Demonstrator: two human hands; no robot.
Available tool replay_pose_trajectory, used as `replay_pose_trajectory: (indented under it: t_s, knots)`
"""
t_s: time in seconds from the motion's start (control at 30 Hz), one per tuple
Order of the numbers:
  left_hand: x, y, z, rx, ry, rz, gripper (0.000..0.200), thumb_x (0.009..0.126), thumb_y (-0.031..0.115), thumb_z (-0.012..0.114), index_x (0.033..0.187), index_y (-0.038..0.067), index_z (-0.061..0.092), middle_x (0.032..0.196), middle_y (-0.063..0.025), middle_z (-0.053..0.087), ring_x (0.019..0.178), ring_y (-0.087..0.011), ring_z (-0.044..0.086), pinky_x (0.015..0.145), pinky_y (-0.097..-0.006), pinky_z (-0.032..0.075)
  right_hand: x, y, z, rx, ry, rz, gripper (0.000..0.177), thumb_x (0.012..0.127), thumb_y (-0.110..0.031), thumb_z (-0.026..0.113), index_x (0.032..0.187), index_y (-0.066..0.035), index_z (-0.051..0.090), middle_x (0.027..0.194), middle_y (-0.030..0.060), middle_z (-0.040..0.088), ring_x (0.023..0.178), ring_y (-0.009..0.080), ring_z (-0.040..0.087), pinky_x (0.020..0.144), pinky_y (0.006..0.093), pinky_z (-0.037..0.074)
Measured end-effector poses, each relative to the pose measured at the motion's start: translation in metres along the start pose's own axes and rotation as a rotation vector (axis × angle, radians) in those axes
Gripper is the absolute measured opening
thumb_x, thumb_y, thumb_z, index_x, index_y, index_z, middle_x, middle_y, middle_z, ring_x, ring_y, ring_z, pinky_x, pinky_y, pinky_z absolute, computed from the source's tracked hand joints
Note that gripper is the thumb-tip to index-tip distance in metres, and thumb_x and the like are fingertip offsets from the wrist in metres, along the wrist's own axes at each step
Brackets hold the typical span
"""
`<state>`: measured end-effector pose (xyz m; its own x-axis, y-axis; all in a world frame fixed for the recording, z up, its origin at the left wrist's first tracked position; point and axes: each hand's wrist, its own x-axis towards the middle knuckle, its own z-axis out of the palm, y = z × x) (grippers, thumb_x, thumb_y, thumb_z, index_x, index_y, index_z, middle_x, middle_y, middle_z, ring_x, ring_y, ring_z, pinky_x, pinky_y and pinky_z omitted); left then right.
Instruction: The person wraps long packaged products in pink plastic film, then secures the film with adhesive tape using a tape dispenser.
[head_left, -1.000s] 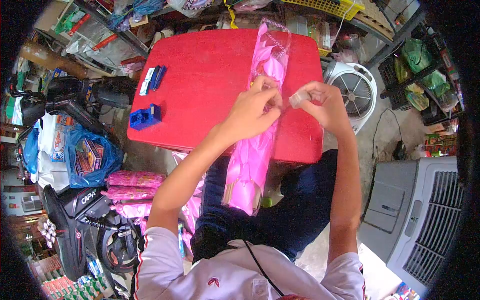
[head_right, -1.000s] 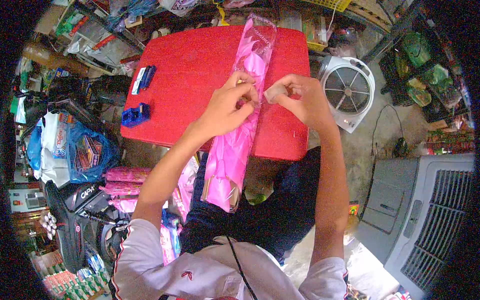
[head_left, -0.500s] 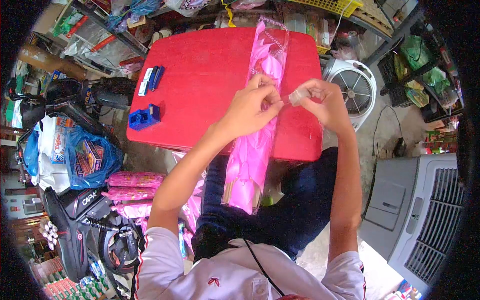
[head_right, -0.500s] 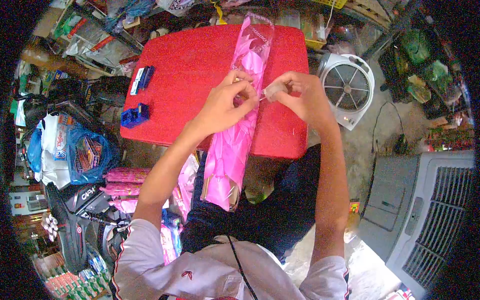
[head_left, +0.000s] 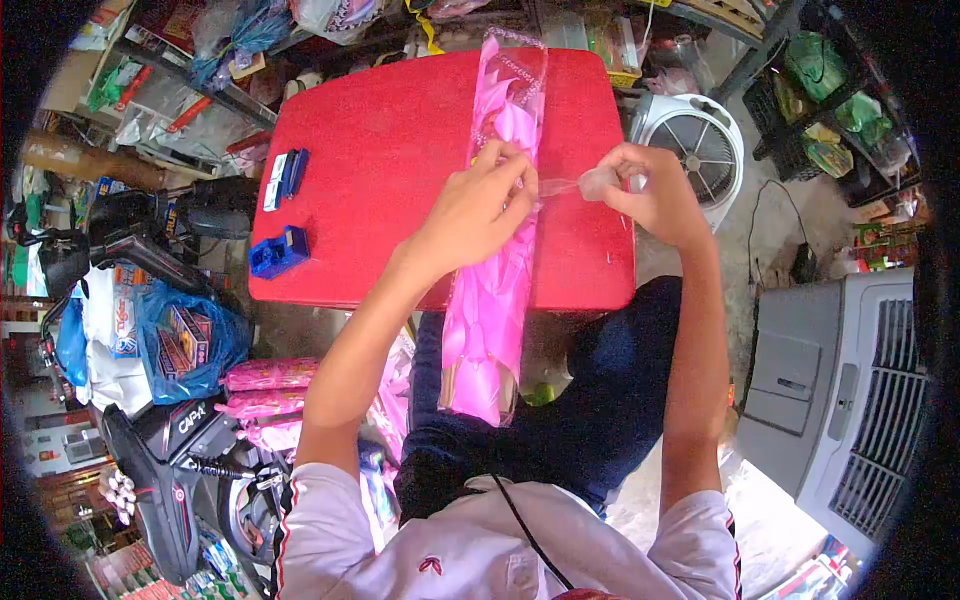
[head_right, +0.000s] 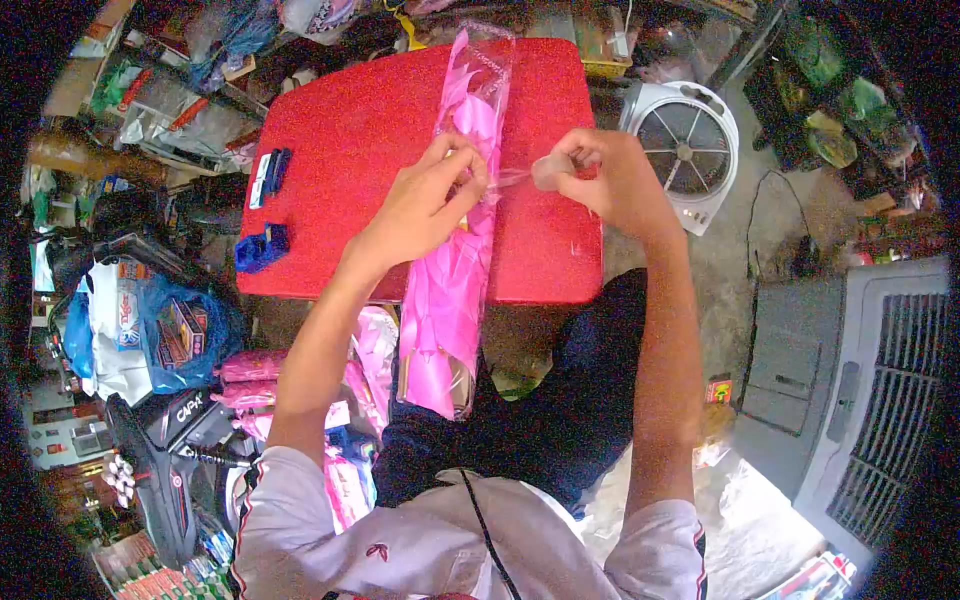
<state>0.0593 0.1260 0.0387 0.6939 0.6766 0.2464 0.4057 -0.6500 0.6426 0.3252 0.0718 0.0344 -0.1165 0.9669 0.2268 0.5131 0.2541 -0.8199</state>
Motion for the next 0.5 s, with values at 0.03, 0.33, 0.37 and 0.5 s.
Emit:
replay_pose_trajectory:
  t_s: [0.03, 0.33, 0.37, 0.5]
  knots:
    - [0.000, 0.001, -0.001, -0.001, -0.010, -0.007, 0.019, 0.102, 0.022, 0.058, 0.104, 0.003, 0.059, 0.111, -0.0162, 0.057, 0.092, -0.0332, 0.068, 0.082, -0.0462, 0.053, -0.002, 0.003, -0.005, -0.036, -0.009, 0.016, 0.018, 0.081, -0.011, 0.079, 0.094, 0.001, 0.075, 0.079, 0.0042, 0.073, 0.077, 0.0067, 0.065, 0.074, 0.0261, 0.054]
    - [0.003, -0.005, -0.008, -0.074, -0.081, -0.034, 0.019, 0.096, 0.020, 0.056, 0.102, 0.003, 0.060, 0.118, -0.0159, 0.059, 0.106, -0.0355, 0.065, 0.090, -0.0437, 0.052, -0.013, 0.005, -0.022, 0.473, -0.053, 0.069, 0.026, 0.084, -0.004, 0.079, 0.108, 0.001, 0.072, 0.099, 0.0016, 0.073, 0.090, 0.0103, 0.067, 0.081, 0.0284, 0.054]
    - [0.003, -0.005, -0.008, -0.070, -0.087, -0.033, 0.019, 0.096, 0.020, 0.055, 0.102, 0.003, 0.060, 0.119, -0.0158, 0.059, 0.108, -0.0358, 0.064, 0.092, -0.0435, 0.051, -0.014, 0.008, -0.023, 0.533, -0.065, 0.059, 0.027, 0.084, -0.005, 0.079, 0.109, 0.000, 0.071, 0.100, 0.0022, 0.072, 0.091, 0.0108, 0.067, 0.083, 0.0286, 0.054]
    - [0.004, -0.010, -0.010, -0.055, -0.109, -0.034, 0.020, 0.095, 0.020, 0.054, 0.102, 0.003, 0.060, 0.121, -0.0157, 0.059, 0.114, -0.0363, 0.062, 0.095, -0.0431, 0.050, -0.016, 0.018, -0.027, 0.613, -0.133, -0.019, 0.027, 0.086, -0.015, 0.079, 0.107, -0.002, 0.069, 0.102, 0.0038, 0.067, 0.091, 0.0116, 0.064, 0.083, 0.0277, 0.050]
